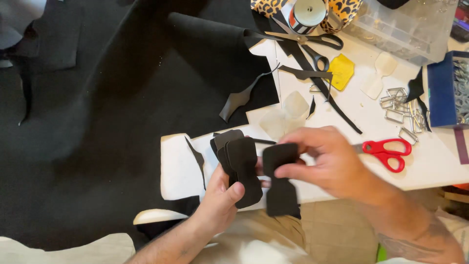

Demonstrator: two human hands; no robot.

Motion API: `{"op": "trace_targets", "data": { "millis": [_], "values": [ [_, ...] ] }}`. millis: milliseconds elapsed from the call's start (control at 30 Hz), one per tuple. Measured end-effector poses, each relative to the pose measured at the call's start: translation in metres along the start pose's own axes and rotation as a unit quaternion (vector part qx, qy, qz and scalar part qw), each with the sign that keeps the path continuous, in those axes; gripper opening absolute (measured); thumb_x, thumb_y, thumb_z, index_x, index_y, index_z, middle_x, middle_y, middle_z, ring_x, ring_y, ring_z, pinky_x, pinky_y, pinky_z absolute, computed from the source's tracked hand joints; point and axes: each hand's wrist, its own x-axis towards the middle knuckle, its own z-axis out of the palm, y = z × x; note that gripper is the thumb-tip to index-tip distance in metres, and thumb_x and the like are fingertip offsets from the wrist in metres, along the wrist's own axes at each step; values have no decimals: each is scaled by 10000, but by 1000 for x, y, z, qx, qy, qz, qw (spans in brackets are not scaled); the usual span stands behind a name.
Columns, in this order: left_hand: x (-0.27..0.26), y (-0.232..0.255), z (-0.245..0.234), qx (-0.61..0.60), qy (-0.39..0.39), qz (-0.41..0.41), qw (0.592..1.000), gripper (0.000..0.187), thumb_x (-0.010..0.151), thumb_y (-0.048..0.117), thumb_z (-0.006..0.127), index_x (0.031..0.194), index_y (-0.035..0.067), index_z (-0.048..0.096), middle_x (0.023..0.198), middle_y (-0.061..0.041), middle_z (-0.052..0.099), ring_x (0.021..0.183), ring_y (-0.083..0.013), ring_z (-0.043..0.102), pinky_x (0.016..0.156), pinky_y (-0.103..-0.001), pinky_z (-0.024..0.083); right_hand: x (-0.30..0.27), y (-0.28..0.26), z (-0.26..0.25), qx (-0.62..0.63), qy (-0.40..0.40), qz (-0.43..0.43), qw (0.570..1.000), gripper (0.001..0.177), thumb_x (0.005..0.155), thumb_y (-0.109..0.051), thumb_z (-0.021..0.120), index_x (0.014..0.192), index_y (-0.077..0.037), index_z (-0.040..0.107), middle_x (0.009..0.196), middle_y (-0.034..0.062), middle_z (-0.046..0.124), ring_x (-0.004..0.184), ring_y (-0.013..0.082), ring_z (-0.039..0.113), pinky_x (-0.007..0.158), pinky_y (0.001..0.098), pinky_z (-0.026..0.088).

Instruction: Cutting a small piece of leather with scissors and then rolling up a large sheet of black leather on a workbench.

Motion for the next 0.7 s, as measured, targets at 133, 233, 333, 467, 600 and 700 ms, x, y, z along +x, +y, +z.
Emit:
{"op": "trace_targets", "data": {
  "millis": [133,233,333,467,600,700],
  "values": [
    [-2,12,15,9,16,-50,999,512,875,13,727,1332,-3,495,1009,-145,676,879,-253,682,816,-369,571,13,-12,33,-185,109,-131,968,484,721,-27,888,1143,1,652,1037,67,714,789,138,654,634,235,460],
    [-6,14,14,19,2,-47,999,237,964,16,640,1189,-22,576,974,-126,667,819,-213,658,780,-331,546,10,1,18,-80,49,-56,994,527,769,-142,831,1241,-14,636,1044,77,732,855,152,663,696,252,485],
    [-6,13,14,18,-40,-87,995,138,972,16,633,1091,-52,621,871,-134,709,732,-201,696,705,-298,582,-2,28,38,70,-60,37,995,999,733,-501,791,1525,-42,392,1358,156,648,1221,231,599,1003,360,431],
    [-10,10,21,8,-103,-198,975,197,1006,52,628,1144,-84,591,859,-162,693,744,-253,700,711,-326,586,-14,11,61,190,-72,49,978,827,879,-367,729,1531,-60,322,1351,198,637,920,196,626,830,306,532],
    [-9,19,23,58,-81,-224,969,65,984,-26,551,1020,-67,588,766,-148,686,628,-217,668,639,-294,558,-20,8,44,119,-68,42,990,400,809,-121,741,1166,-19,591,1034,102,663,887,195,594,809,314,524],
    [-13,11,17,37,-101,-260,960,171,1001,-44,548,1168,-73,561,897,-182,700,758,-260,708,702,-303,570,-28,4,23,27,-50,6,998,239,777,-76,778,984,-18,674,901,53,669,752,159,574,701,273,506]
  ]
}}
